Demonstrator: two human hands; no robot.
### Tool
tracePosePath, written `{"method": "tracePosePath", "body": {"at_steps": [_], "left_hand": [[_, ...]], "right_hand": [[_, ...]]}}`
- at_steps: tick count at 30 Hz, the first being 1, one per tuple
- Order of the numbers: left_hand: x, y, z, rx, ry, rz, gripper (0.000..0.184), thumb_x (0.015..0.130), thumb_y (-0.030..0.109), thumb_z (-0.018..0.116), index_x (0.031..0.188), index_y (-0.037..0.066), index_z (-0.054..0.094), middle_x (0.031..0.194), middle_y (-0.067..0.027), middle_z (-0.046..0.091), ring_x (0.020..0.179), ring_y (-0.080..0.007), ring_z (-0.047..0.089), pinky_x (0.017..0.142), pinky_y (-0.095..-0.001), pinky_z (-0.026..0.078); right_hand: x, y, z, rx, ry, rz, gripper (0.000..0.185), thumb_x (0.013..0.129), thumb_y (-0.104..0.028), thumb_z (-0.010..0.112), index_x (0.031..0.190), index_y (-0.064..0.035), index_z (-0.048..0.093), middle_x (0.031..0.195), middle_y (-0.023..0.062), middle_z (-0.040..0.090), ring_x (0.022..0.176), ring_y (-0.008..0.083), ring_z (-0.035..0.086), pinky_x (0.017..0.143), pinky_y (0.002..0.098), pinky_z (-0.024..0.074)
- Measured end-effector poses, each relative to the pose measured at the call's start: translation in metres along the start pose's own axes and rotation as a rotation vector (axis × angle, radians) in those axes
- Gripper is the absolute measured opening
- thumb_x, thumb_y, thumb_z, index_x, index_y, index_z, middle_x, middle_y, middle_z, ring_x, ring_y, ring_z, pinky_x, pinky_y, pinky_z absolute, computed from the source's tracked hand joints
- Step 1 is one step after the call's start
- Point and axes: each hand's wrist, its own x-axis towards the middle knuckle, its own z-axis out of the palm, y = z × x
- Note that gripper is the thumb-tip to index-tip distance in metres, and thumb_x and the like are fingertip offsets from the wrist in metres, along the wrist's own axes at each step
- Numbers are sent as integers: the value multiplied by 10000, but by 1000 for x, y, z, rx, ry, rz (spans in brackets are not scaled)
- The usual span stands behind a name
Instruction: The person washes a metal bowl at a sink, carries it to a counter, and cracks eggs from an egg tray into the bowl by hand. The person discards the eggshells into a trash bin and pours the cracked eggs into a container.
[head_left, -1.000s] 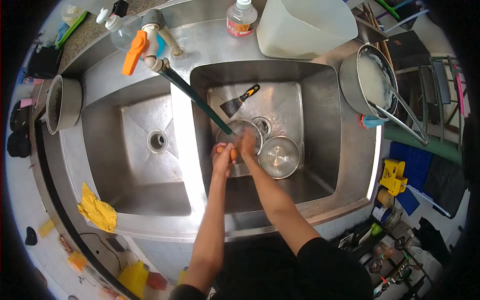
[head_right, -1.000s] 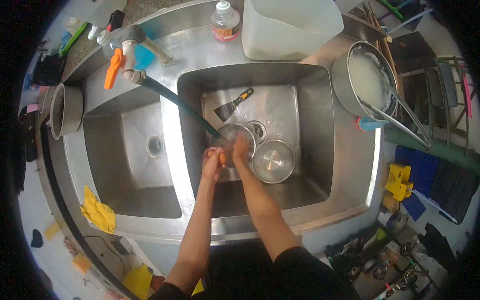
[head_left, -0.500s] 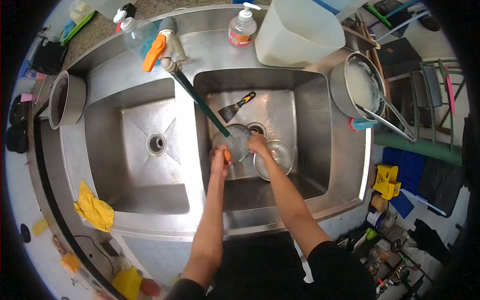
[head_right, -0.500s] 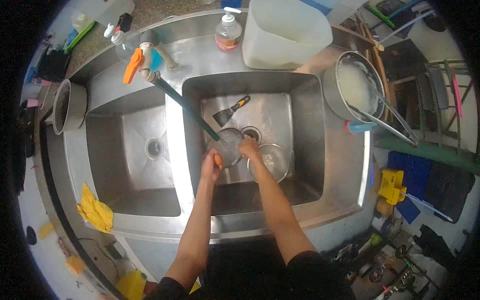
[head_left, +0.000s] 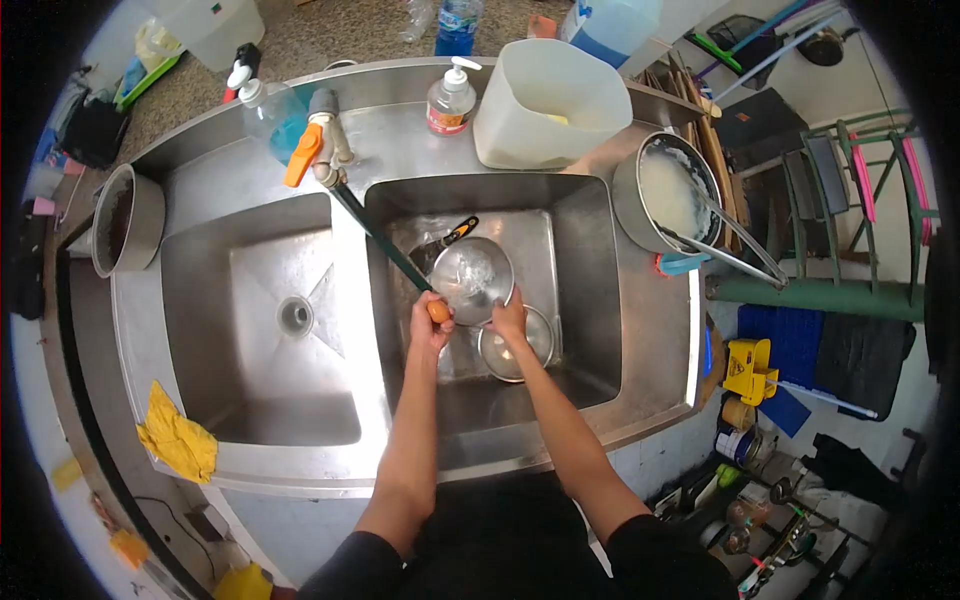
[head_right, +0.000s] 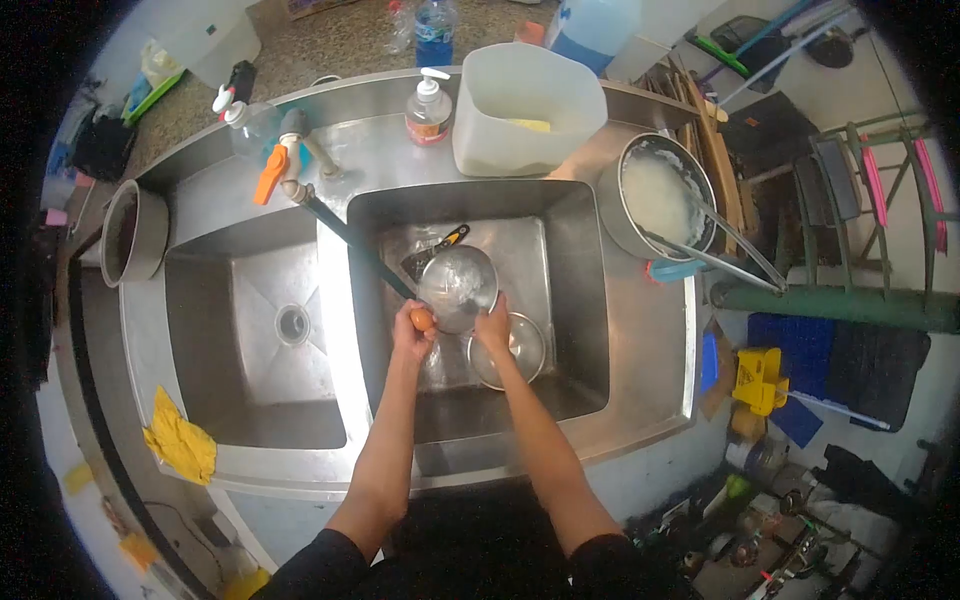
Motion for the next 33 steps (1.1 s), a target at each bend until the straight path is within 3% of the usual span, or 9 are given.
{"method": "tracePosePath", "body": {"at_steps": [5, 10, 17, 20, 23, 26, 29, 32, 33], "left_hand": [[-16, -4, -12, 269, 116, 131, 353, 840, 184, 655, 1133, 110, 474, 840, -64, 561, 570, -193, 590, 325, -244, 344], [-1, -10, -36, 325, 186, 96, 360, 826, 176, 676, 1127, 124, 487, 831, -63, 559, 535, -184, 571, 330, -234, 323], [12, -8, -50, 224, 191, 31, 200, 840, 238, 622, 976, 134, 519, 802, -49, 540, 523, -171, 540, 334, -228, 299], [10, -3, -47, 98, 224, 19, 131, 843, 254, 585, 893, 147, 529, 780, -40, 528, 517, -173, 525, 344, -237, 303], [8, -2, -42, 56, 269, 48, 122, 795, 220, 606, 837, 132, 533, 699, -38, 537, 500, -186, 536, 336, -231, 307], [5, 0, -34, 59, 308, 17, 131, 840, 262, 594, 823, 152, 525, 733, -32, 520, 489, -180, 510, 364, -258, 340], [7, 3, -27, 63, 310, 22, 147, 849, 278, 602, 860, 151, 529, 723, -28, 514, 479, -176, 507, 369, -252, 356], [15, 7, -40, 131, 254, -40, 173, 861, 300, 605, 919, 150, 541, 732, -25, 534, 489, -168, 527, 371, -243, 372], [15, 7, -40, 153, 283, -20, 185, 874, 309, 586, 938, 140, 543, 742, -24, 547, 528, -176, 543, 401, -254, 400]], "right_hand": [[70, 69, 18, -430, 5, -296, 514, 838, -90, 608, 1334, -45, 480, 1162, 266, 641, 1105, 450, 609, 951, 504, 470], [36, 37, 17, -754, -65, -322, 526, 792, -75, 653, 1298, -67, 510, 1100, 197, 674, 1031, 404, 641, 909, 479, 504], [18, 2, 56, -711, 124, -1057, 361, 820, -25, 620, 1180, -39, 601, 1042, 161, 642, 1011, 350, 611, 829, 456, 504], [65, 53, 102, -356, -229, -394, 306, 876, -57, 587, 1176, -45, 645, 933, 144, 679, 869, 287, 654, 740, 411, 526], [83, 76, 135, 214, -204, 139, 264, 910, -103, 565, 1135, -32, 685, 894, 149, 714, 772, 267, 687, 689, 367, 539], [118, 112, 154, 194, -195, -54, 277, 908, -195, 601, 1089, -12, 702, 962, 168, 723, 856, 306, 708, 750, 400, 557], [103, 109, 163, -439, 423, -771, 333, 884, -281, 636, 1036, 6, 708, 997, 205, 714, 938, 363, 702, 802, 431, 556], [128, 104, 136, -997, -501, -422, 488, 878, -401, 639, 1143, 8, 658, 1162, 221, 673, 1065, 356, 666, 898, 472, 530], [127, 104, 139, -842, -352, -409, 452, 891, -374, 628, 1140, 2, 660, 1142, 213, 680, 1053, 341, 671, 890, 462, 531]]}}
